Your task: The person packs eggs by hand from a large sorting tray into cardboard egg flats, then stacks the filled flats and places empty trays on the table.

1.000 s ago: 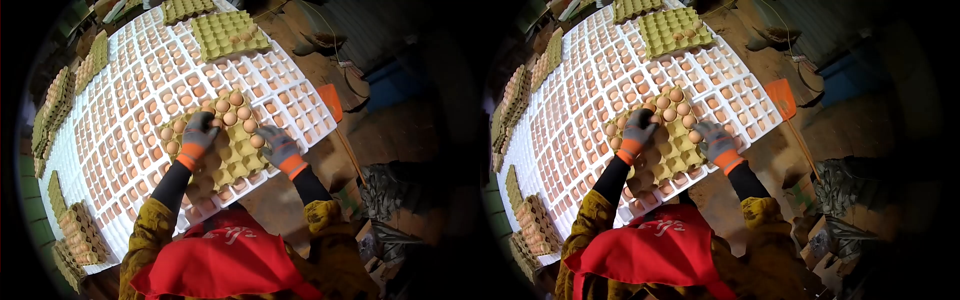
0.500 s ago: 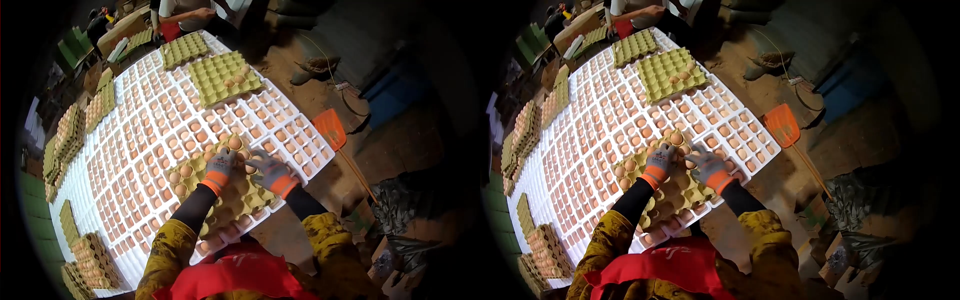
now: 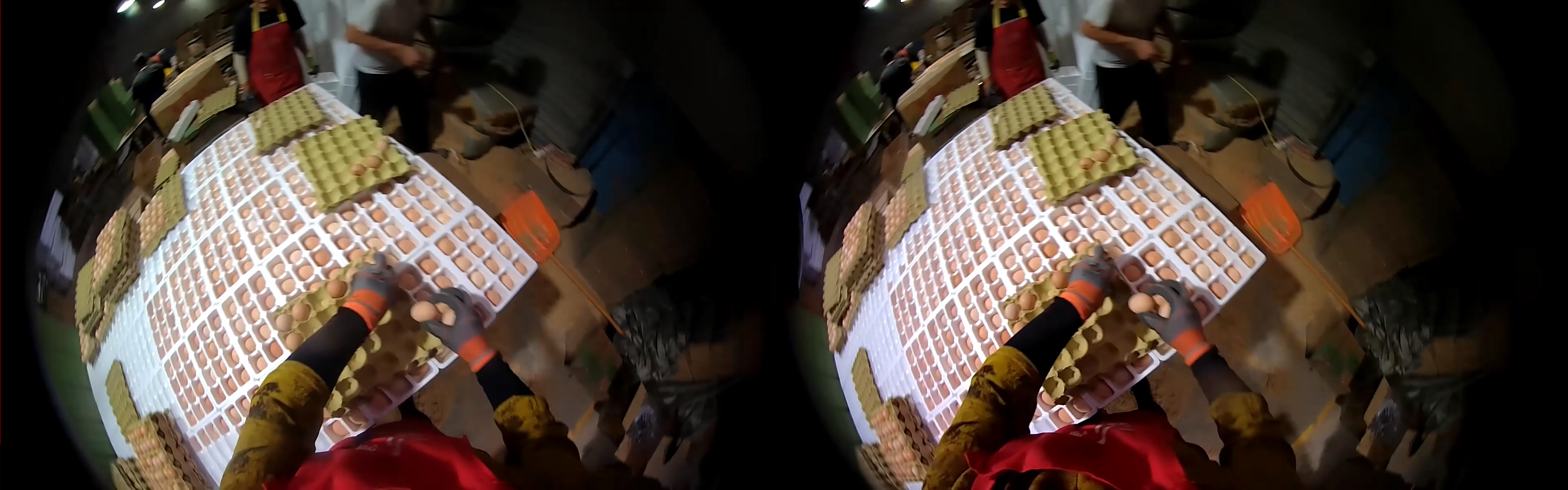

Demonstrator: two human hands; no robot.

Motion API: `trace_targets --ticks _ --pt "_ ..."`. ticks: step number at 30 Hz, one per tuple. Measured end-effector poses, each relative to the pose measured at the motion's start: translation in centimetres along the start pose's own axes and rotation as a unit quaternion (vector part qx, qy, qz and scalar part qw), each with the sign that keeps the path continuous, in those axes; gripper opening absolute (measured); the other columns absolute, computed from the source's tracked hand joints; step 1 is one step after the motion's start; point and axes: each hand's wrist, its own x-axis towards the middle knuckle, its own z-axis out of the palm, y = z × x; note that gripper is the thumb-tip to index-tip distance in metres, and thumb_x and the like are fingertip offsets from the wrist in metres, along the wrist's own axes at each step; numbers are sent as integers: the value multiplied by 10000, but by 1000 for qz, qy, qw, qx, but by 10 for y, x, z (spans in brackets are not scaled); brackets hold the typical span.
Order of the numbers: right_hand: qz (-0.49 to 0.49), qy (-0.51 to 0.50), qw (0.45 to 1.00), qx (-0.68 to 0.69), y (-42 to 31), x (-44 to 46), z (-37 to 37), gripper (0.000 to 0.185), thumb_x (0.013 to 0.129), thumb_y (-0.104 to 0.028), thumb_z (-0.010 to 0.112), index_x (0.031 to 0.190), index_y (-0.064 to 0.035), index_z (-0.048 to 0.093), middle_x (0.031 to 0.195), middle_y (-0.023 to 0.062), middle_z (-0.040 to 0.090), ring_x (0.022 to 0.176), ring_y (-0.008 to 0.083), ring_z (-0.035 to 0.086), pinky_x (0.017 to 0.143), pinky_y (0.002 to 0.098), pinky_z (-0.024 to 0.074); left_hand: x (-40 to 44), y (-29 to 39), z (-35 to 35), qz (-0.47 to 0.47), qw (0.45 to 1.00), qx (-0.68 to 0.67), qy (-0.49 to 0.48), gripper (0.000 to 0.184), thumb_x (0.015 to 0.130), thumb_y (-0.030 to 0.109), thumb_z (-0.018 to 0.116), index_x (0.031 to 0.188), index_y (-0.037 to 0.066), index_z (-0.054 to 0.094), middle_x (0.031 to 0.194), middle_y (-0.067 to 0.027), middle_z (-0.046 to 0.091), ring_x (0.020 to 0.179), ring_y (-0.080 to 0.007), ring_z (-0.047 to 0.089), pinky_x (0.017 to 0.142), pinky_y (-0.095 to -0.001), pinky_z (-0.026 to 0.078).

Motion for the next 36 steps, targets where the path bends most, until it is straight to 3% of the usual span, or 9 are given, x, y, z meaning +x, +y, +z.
trace_targets --ticks 3,6,8,10,16,21,23,34,36 --pt "46 -3 999 18 26 -20 5 500 689 -188 894 1125 -96 665 1195 139 608 1153 342 576 918 452 511 -10 21 -23 -11 996 33 77 221 798 165 631 982 82 722 1069 -152 620 824 -325 636 669 -407 536" --pt "43 26 995 88 22 -27 9 463 722 -132 862 1131 -64 655 1037 63 629 968 234 602 801 372 518 14 25 -9 -139 877 -458 44 246 824 148 598 1041 80 691 996 -145 633 806 -314 635 663 -419 515" --pt "158 12 964 214 14 -34 11 407 781 -90 805 1149 -44 637 943 33 614 805 161 588 680 294 507 0 9 6 -118 888 -433 98 193 888 161 551 1018 92 675 971 -140 653 819 -296 646 656 -444 498" --pt "229 -13 933 277 -6 -33 12 373 845 -96 744 1190 -38 614 865 20 609 668 108 559 570 254 473 -27 -8 -1 -32 984 -29 175 240 904 310 610 960 92 693 1043 -172 651 857 -305 667 714 -463 525" --pt "219 -79 936 264 -51 -32 67 306 957 -197 621 1226 -54 600 840 -1 601 592 57 461 498 218 363 -131 -82 1 -152 862 -442 193 312 809 327 735 1028 108 697 1011 -146 681 899 -356 672 799 -453 532" --pt "249 -114 908 316 -109 -31 109 410 896 -125 714 1264 -27 562 945 65 647 723 125 623 556 267 512 -242 -133 -7 -180 772 -509 336 247 855 172 725 1083 77 730 1037 -64 686 868 -204 666 758 -328 545" --pt "218 -180 917 282 -128 -43 135 410 883 -93 723 1258 -33 568 947 76 659 716 123 625 544 269 516 -313 -149 -25 -315 565 -731 215 300 865 200 721 1148 101 713 796 -31 648 647 -142 637 544 -287 527" --pt "-218 -375 898 -77 -249 -143 305 457 774 -296 770 1183 -156 622 1280 127 561 1045 333 643 818 439 550 -598 -135 31 -519 538 -556 364 413 909 55 602 1321 51 614 1045 -62 687 617 -55 560 448 -197 441" --pt "-274 -342 888 -142 -253 -152 331 431 791 -257 741 1187 -141 614 1287 153 563 1045 331 641 790 430 547 -595 -133 51 -479 605 -517 370 413 891 37 646 1303 41 623 1170 -95 687 885 -148 655 714 -269 543"
